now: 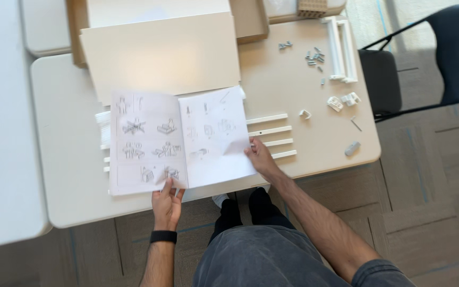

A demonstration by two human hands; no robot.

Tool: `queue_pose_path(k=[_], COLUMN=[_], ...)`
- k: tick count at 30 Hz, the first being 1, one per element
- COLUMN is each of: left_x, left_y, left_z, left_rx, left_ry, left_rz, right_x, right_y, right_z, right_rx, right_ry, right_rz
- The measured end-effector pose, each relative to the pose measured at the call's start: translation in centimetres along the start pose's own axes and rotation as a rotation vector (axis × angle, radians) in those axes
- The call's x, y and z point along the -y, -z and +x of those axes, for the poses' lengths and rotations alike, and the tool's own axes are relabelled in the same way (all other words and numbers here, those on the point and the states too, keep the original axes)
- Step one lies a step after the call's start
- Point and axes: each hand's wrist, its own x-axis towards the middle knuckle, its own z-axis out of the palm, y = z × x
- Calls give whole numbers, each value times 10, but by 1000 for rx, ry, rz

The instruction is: The person reviews an instruction manual and organizes furniture parts on a table. They sort screws, dowels, and plastic connectors into separate piles, then handle white wooden panels and long side rails, preparing them for assembly.

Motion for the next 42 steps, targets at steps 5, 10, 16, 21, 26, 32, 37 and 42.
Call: queue_pose_path(k=[5, 10, 16, 21, 26, 32, 37, 42], left_x=[36, 42, 57, 73, 94, 119, 130, 142], left_y=[1, -15, -9, -22, -32, -32, -32, -16], left_z=[6, -7, -8, -21, -23, -9, -2, 11], left_rx=[-140, -352, -408, -410, -451, -479, -473, -432], left_ry=[124, 90, 100, 120, 119, 115, 107, 64], left_rz=[-84, -111, -57, 28, 18, -9, -41, -50], right_x=[-48, -22, -47, -20, -23, -46, -21, 9], right_y=[31, 100, 238, 263, 244, 254, 272, 288], right_z=[11, 12, 37, 68, 111, 128, 113, 82], right_rx=[98, -111, -383, -310, -288, -335, -431, -378], right_ry=[-168, -271, 3, 101, 88, 33, -217, -255], right_rz=[30, -171, -632, -778, -894, -796, -74, 68])
